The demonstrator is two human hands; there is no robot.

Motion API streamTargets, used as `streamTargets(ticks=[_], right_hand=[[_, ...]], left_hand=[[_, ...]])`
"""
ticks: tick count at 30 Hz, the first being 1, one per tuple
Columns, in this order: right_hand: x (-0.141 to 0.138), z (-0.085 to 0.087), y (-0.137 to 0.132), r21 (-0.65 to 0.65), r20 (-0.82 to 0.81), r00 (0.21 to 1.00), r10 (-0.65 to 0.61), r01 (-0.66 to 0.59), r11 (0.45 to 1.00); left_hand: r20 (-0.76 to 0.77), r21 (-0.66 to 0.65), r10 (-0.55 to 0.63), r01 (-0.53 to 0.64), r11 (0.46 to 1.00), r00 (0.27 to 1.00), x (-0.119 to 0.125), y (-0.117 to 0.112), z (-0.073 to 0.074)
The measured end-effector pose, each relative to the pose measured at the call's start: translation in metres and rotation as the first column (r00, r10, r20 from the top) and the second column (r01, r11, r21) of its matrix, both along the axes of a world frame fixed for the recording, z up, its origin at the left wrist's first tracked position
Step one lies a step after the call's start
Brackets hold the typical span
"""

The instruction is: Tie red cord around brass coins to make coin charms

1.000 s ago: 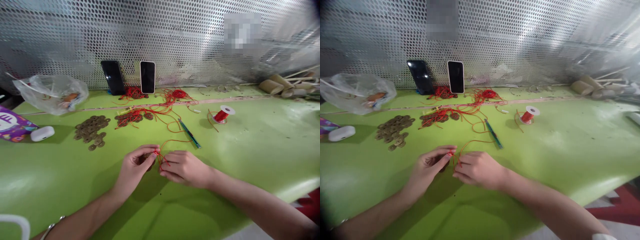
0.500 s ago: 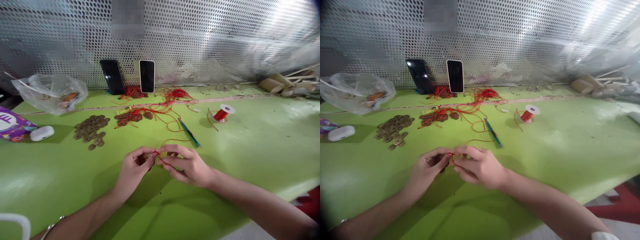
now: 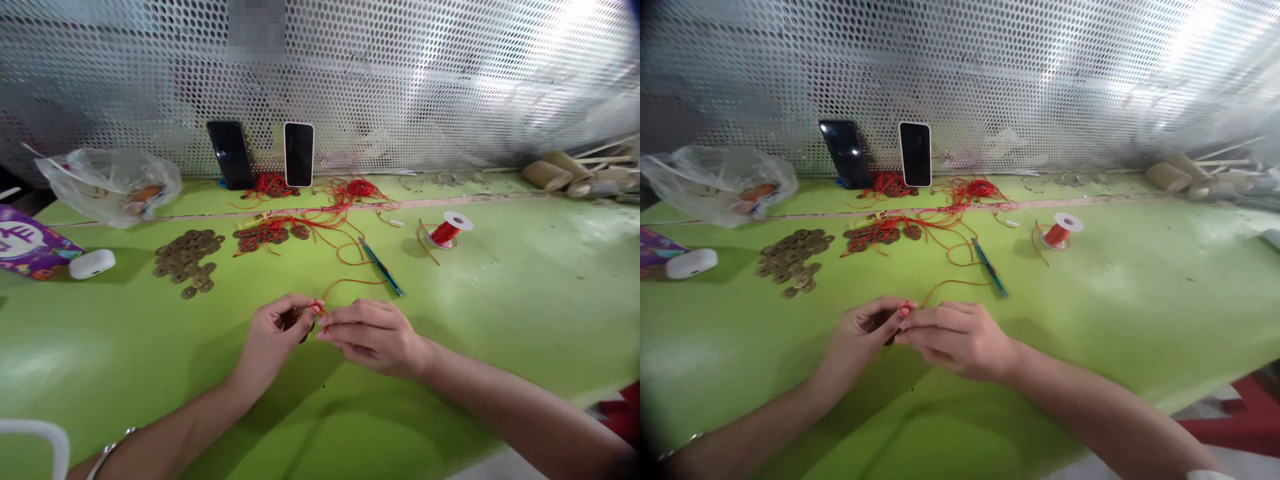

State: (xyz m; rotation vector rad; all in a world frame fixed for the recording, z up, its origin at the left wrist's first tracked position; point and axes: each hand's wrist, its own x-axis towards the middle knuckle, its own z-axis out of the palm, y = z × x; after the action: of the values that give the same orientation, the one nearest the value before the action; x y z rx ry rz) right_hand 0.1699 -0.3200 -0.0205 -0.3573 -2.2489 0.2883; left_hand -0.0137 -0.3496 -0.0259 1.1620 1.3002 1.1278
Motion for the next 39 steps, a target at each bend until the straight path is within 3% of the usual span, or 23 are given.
streamTargets(ticks=[7, 13, 19, 26, 33, 39], right_hand=[[-0.001, -0.003, 0.001, -0.09, 0.077, 0.996, -0.041, 0.048, 0.995], [-0.005, 0.0, 0.001, -0.241, 0.09, 0.995, -0.03, 0.051, 0.969], [-0.005, -0.001, -0.002, -0.465, 0.066, 0.991, -0.113, 0.13, 0.876], [-0.007, 0.001, -0.001, -0.654, -0.036, 0.993, -0.116, 0.064, 0.754], [-0.008, 0.003, 0.0, -0.706, -0.019, 0.995, -0.101, 0.058, 0.706], [-0.008, 0.006, 0.0, -0.703, 0.002, 0.996, -0.086, 0.062, 0.708]], left_hand=[[0.006, 0.062, 0.025, -0.026, 0.998, 1.0, 0.002, -0.002, 0.002], [-0.005, 0.069, -0.043, 0.043, 0.997, 0.999, -0.001, -0.004, -0.004], [-0.013, 0.068, -0.08, 0.081, 0.994, 0.997, -0.001, -0.006, -0.002], [-0.058, 0.092, -0.07, 0.075, 0.993, 0.996, -0.001, -0.006, 0.002], [-0.081, 0.159, -0.07, 0.082, 0.984, 0.994, -0.002, -0.006, 0.002], [-0.232, 0.2, -0.05, 0.098, 0.975, 0.972, 0.0, -0.009, 0.009]])
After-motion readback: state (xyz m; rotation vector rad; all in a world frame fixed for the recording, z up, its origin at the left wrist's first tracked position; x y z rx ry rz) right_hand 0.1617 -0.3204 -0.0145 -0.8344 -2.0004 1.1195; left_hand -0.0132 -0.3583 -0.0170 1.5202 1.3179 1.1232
